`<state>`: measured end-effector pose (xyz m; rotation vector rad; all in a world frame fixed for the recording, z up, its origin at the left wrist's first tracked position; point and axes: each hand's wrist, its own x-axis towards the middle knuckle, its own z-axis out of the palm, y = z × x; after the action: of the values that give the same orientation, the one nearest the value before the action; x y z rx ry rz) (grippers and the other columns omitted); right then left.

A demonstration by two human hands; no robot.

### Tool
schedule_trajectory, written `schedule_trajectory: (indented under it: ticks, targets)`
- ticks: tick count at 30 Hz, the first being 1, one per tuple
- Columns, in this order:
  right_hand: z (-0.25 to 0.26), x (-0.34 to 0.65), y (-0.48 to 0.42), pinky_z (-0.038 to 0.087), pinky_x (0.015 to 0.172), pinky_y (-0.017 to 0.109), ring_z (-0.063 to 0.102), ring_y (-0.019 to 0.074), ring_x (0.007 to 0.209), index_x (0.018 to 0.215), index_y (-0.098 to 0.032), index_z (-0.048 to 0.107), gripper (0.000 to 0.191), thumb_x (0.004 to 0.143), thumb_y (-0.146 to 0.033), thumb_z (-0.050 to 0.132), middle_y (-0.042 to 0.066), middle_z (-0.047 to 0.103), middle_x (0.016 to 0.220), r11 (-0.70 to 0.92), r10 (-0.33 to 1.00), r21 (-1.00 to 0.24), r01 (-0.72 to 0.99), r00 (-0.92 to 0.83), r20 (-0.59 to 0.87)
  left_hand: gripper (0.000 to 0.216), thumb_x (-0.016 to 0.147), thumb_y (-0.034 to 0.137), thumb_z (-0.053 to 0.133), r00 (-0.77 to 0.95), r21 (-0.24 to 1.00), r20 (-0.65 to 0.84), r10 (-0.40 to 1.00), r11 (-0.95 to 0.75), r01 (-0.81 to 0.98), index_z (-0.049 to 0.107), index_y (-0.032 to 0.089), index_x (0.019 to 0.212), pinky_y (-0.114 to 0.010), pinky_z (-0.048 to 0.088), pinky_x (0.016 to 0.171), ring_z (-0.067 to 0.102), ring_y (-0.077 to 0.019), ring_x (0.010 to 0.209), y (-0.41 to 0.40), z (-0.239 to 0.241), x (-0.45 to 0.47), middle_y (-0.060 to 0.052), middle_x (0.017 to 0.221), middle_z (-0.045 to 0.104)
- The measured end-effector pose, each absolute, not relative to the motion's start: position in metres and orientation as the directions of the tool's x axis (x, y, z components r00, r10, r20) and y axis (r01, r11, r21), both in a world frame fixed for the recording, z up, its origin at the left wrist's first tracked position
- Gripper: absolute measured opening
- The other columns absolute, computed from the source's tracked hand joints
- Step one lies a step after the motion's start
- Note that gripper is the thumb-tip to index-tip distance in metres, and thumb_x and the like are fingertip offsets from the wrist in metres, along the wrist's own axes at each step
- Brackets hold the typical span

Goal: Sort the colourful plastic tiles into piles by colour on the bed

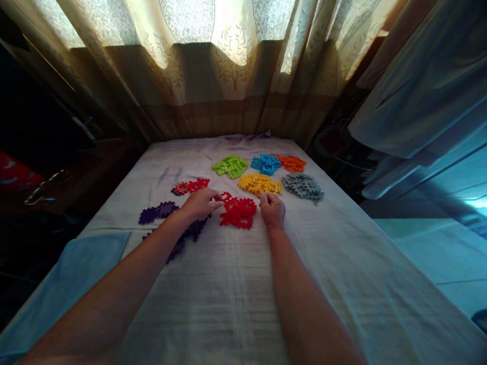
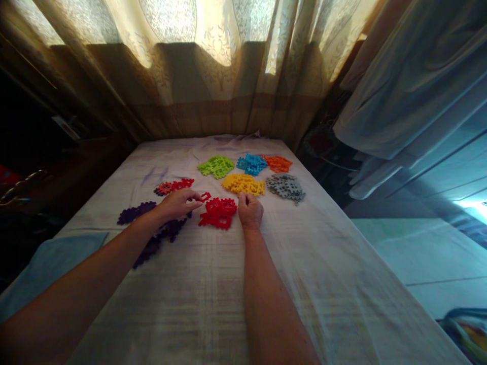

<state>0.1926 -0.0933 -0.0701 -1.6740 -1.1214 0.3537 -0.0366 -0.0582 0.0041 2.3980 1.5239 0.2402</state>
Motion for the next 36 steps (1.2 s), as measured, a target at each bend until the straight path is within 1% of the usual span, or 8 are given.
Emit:
schedule_trajectory:
  ticks: [6, 12, 14, 18, 21, 24, 31, 36]
  targets:
    - [-0.070, 0.192, -0.093, 0.039, 0.062, 0.027, 0.053, 0.0164, 0.057, 0.063, -0.023, 0.059, 0.036, 0.085, -0.047, 0.045, 0.001, 0.059, 0.056, -0.029, 0.810, -0.875, 0.483, 0.524, 0.263, 0.024, 0.082, 0.036, 0.061, 0.443, 0.310, -0.033, 0.896, -0.412, 0.857, 0.075, 0.022, 0.096, -0.029, 0.048, 0.080, 0.064, -0.0210, 0.090, -0.061, -0.009, -0.010, -0.007, 0.097, 0.071]
    - [-0.068, 0.190, -0.094, 0.037, 0.061, 0.027, 0.050, 0.0149, 0.055, 0.060, -0.022, 0.057, 0.036, 0.085, -0.045, 0.044, 0.000, 0.056, 0.054, -0.022, 0.806, -0.867, 0.497, 0.522, 0.279, 0.028, 0.087, 0.039, 0.057, 0.429, 0.290, 0.022, 0.903, -0.417, 0.861, 0.072, 0.023, 0.105, -0.029, 0.048, 0.083, 0.064, -0.0195, 0.092, -0.054, -0.009, -0.015, -0.005, 0.101, 0.072]
    - [-0.068, 0.190, -0.093, 0.038, 0.061, 0.026, 0.049, 0.0145, 0.054, 0.060, -0.022, 0.057, 0.037, 0.085, -0.045, 0.044, 0.000, 0.056, 0.054, -0.017, 0.805, -0.866, 0.500, 0.521, 0.285, 0.028, 0.089, 0.038, 0.055, 0.365, 0.219, 0.074, 0.928, -0.372, 0.902, 0.072, 0.022, 0.105, -0.031, 0.047, 0.085, 0.063, -0.0209, 0.096, -0.047, -0.007, -0.026, -0.006, 0.103, 0.071]
    - [-0.070, 0.191, -0.092, 0.038, 0.061, 0.026, 0.049, 0.0141, 0.055, 0.060, -0.021, 0.057, 0.037, 0.085, -0.045, 0.045, 0.000, 0.056, 0.055, -0.019, 0.808, -0.869, 0.495, 0.519, 0.278, 0.029, 0.089, 0.034, 0.051, 0.224, -0.062, 0.165, 0.960, -0.217, 0.974, 0.071, 0.020, 0.107, -0.038, 0.046, 0.090, 0.060, -0.0283, 0.108, -0.032, -0.008, -0.057, -0.011, 0.112, 0.067]
    - [-0.070, 0.192, -0.092, 0.038, 0.060, 0.025, 0.049, 0.0140, 0.055, 0.061, -0.021, 0.058, 0.038, 0.086, -0.047, 0.045, 0.000, 0.056, 0.055, -0.017, 0.814, -0.870, 0.493, 0.512, 0.275, 0.028, 0.088, 0.032, 0.052, 0.178, -0.119, 0.146, 0.973, -0.162, 0.980, 0.071, 0.022, 0.105, -0.040, 0.047, 0.088, 0.059, -0.0302, 0.107, -0.028, -0.012, -0.077, -0.012, 0.111, 0.067]
    - [-0.069, 0.191, -0.092, 0.037, 0.059, 0.026, 0.049, 0.0140, 0.054, 0.060, -0.021, 0.058, 0.042, 0.086, -0.052, 0.045, 0.000, 0.056, 0.054, -0.018, 0.807, -0.867, 0.498, 0.519, 0.281, 0.026, 0.087, 0.032, 0.052, 0.158, -0.110, 0.139, 0.978, -0.143, 0.984, 0.071, 0.024, 0.102, -0.039, 0.047, 0.089, 0.059, -0.0280, 0.106, -0.028, -0.018, -0.087, -0.010, 0.109, 0.067]
    - [-0.069, 0.191, -0.092, 0.038, 0.060, 0.026, 0.052, 0.0149, 0.056, 0.062, -0.021, 0.061, 0.050, 0.088, -0.059, 0.041, 0.001, 0.059, 0.055, 0.003, 0.799, -0.860, 0.510, 0.516, 0.309, 0.024, 0.086, 0.034, 0.056, 0.163, -0.004, 0.160, 0.974, -0.164, 0.986, 0.072, 0.021, 0.098, -0.041, 0.047, 0.092, 0.060, -0.0290, 0.106, -0.035, -0.016, -0.086, -0.011, 0.109, 0.068]
    - [-0.072, 0.191, -0.092, 0.039, 0.061, 0.027, 0.053, 0.0156, 0.057, 0.064, -0.021, 0.063, 0.050, 0.088, -0.059, 0.041, 0.003, 0.062, 0.059, 0.004, 0.799, -0.865, 0.502, 0.519, 0.305, 0.018, 0.086, 0.032, 0.058, 0.324, 0.146, 0.249, 0.913, -0.366, 0.919, 0.071, 0.022, 0.094, -0.039, 0.045, 0.096, 0.061, -0.0244, 0.103, -0.058, -0.009, -0.060, -0.007, 0.103, 0.070]
